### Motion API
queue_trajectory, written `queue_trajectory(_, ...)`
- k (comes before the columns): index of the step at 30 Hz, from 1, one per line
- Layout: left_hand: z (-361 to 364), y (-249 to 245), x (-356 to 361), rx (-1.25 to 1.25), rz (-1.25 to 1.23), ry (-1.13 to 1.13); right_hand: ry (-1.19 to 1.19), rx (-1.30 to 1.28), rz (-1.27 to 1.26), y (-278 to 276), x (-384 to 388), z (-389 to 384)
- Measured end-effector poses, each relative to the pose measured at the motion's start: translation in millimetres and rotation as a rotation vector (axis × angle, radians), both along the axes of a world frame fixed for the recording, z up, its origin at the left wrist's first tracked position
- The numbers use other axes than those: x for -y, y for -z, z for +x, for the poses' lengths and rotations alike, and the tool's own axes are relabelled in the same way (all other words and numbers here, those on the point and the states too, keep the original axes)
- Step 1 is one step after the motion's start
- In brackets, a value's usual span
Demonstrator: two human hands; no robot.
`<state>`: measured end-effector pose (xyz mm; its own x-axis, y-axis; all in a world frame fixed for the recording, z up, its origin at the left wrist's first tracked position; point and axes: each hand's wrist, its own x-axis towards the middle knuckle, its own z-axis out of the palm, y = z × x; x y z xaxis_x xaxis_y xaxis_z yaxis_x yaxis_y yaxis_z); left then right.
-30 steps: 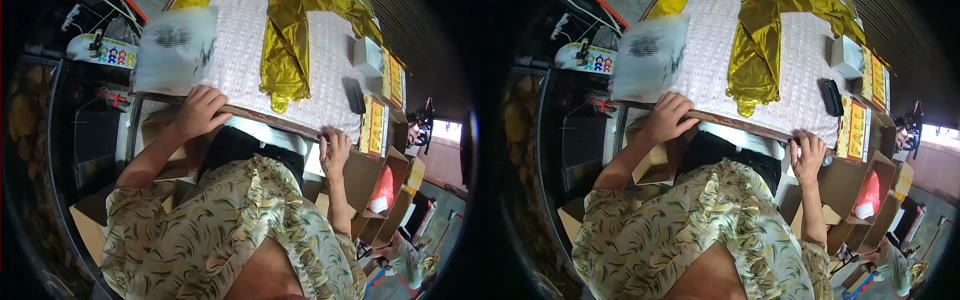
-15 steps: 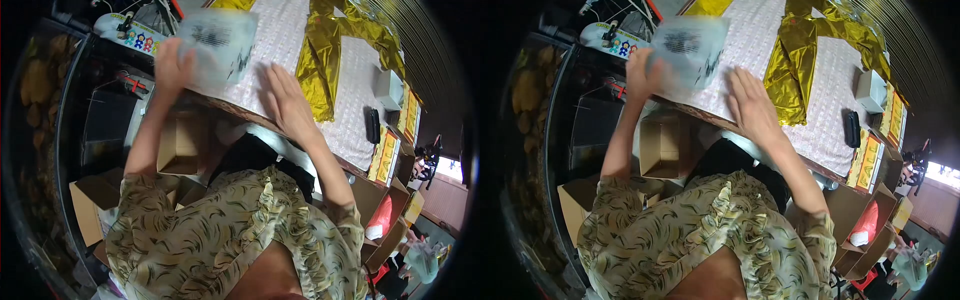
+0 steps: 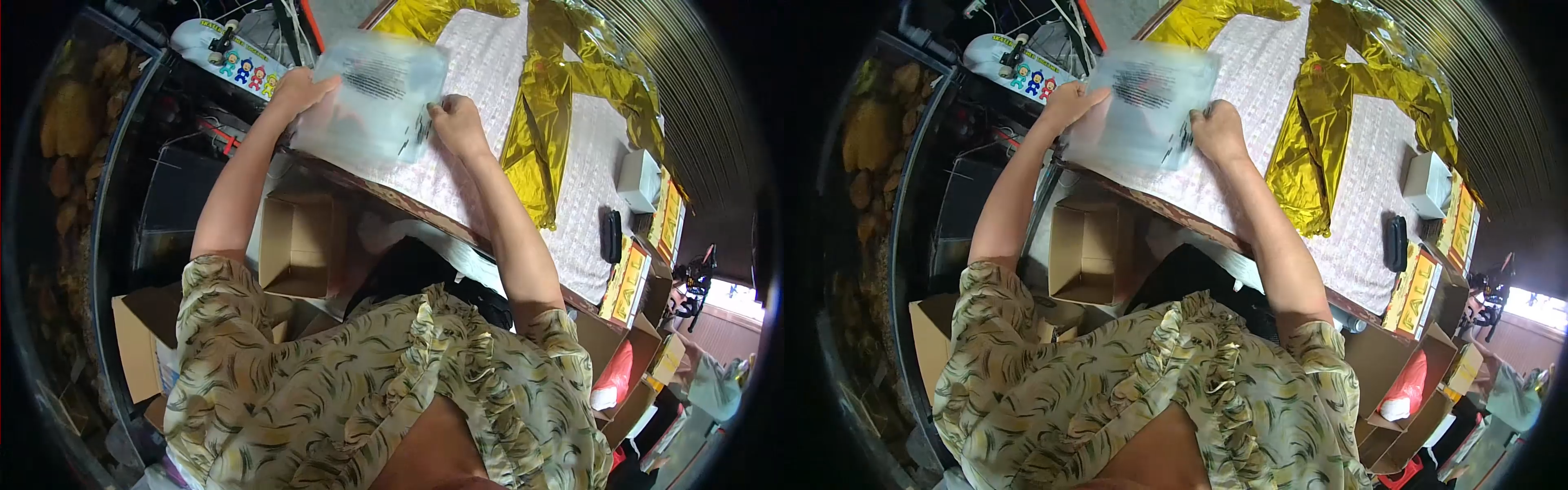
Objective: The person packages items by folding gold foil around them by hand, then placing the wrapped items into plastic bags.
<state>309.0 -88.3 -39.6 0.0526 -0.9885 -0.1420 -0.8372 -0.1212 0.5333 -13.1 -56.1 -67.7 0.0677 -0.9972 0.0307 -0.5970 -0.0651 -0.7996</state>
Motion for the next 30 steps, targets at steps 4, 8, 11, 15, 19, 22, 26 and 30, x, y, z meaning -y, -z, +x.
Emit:
queue_trajectory(4,-5.3,7.3,0.9,-0.071,-0.177,-0.022,-0.031,-0.023,0.062,-5.1,4.9,1.0)
queue_trajectory(8,-7.1,1.6,13.3,-0.381,0.044,-0.053,-0.031,0.047,0.116,-3.3,6.9,-2.9)
queue_trajectory(11,-20.1,-28.2,10.1,-0.835,0.516,-0.086,-0.032,0.076,0.132,-6.9,6.0,-4.3)
queue_trajectory(15,-6.2,-9.0,26.5,-1.051,0.751,-0.074,-0.014,0.137,0.136,-5.1,3.6,-4.8)
queue_trajectory(19,-14.0,-28.3,19.7,-0.967,0.621,0.037,-0.030,0.160,0.066,15.3,9.1,-6.3)
queue_trajectory(22,-27.1,-42.7,11.7,-0.843,0.470,0.076,-0.021,0.196,0.061,17.6,9.1,-6.4)
queue_trajectory(26,-17.1,-24.9,26.5,-0.806,0.525,0.060,-0.030,0.180,0.051,14.3,7.5,-6.7)
queue_trajectory(30,-1.1,-0.6,27.1,-0.867,0.622,0.021,0.052,0.371,0.033,16.3,-1.1,-6.6)
